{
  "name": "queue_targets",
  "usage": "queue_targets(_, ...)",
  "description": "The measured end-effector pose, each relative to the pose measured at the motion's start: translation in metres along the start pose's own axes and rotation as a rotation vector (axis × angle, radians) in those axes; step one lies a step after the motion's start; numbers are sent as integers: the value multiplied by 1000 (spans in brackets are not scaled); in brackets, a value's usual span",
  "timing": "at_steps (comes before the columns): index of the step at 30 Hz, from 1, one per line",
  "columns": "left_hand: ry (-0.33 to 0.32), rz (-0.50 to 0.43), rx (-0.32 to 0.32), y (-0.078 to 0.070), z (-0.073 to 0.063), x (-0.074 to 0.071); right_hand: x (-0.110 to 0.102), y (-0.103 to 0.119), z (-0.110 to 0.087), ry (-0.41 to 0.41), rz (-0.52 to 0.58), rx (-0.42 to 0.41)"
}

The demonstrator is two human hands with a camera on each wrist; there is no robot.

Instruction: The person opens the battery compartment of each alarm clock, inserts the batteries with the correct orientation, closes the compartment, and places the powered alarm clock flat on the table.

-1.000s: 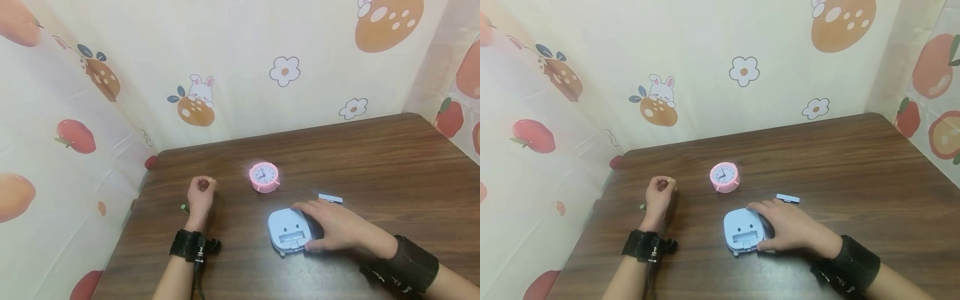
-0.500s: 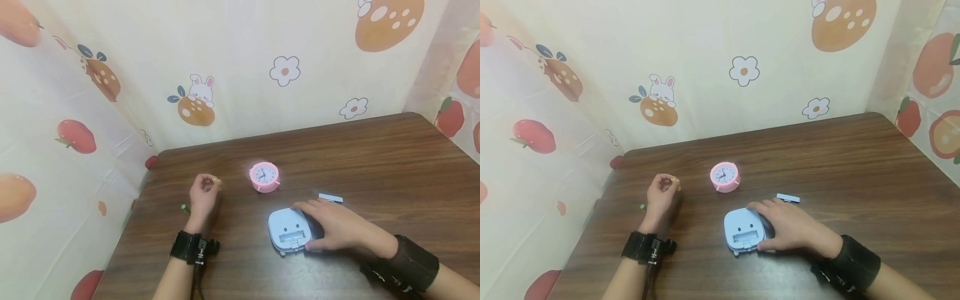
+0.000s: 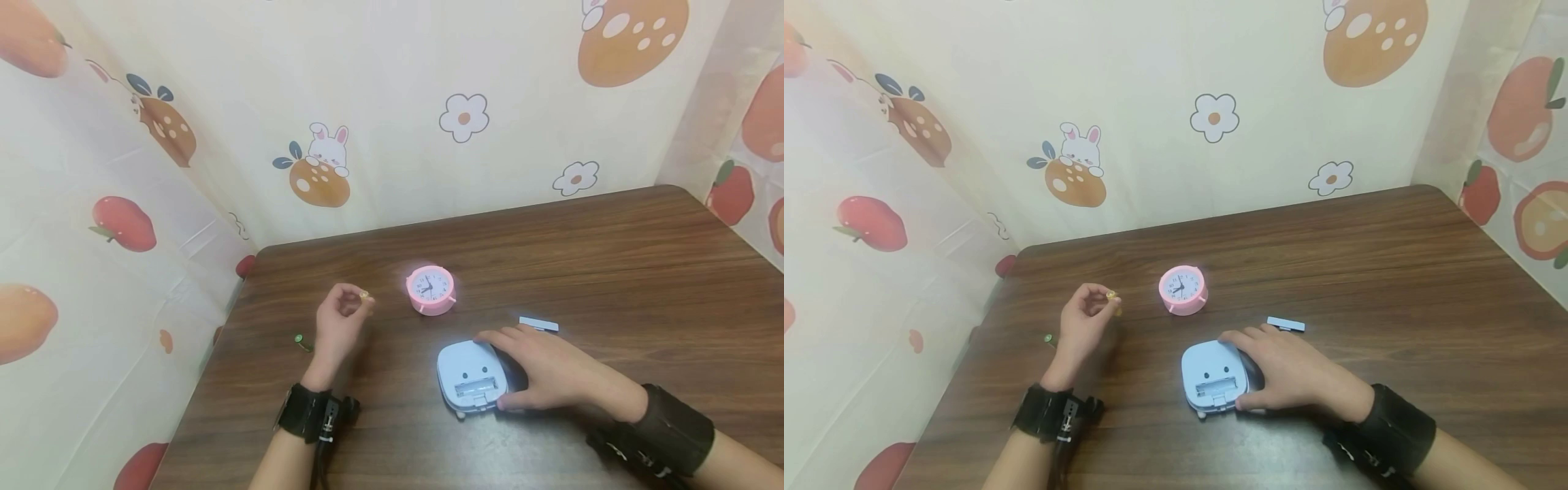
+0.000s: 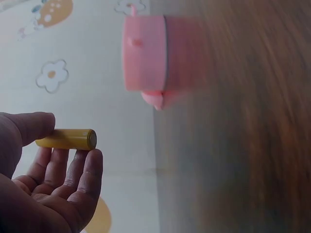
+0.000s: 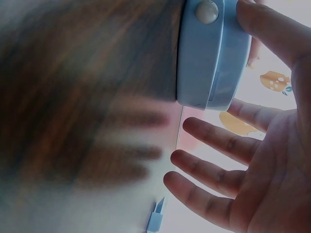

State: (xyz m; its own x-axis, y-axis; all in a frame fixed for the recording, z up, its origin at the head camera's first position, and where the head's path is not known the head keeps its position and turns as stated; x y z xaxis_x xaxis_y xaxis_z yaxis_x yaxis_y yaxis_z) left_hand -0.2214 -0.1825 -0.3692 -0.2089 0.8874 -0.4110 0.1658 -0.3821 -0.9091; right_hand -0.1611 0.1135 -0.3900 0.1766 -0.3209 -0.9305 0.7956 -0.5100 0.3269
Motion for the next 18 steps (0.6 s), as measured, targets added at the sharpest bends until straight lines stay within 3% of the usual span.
queue_targets(9,54,1,28,-19,-18,11,-1,0,0,-1,-4,1)
queue_targets(18,90,47,23,-25,-28,18,0,0,0,1,2,-1)
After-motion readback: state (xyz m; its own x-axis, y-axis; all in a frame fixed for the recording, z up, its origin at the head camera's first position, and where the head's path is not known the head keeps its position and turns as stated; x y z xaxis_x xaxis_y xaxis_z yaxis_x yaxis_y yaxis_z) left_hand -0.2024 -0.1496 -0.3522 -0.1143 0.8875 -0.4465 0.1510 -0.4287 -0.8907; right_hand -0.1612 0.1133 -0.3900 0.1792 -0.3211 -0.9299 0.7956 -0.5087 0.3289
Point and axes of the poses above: each hand's wrist, its own z-axis towards the middle knuckle, its own x-axis out of the palm, y = z × x, the point moved 8 cm from there along z, towards the middle knuckle, and after that the axes turned 14 degrees about -x, right-handed, at the moved point
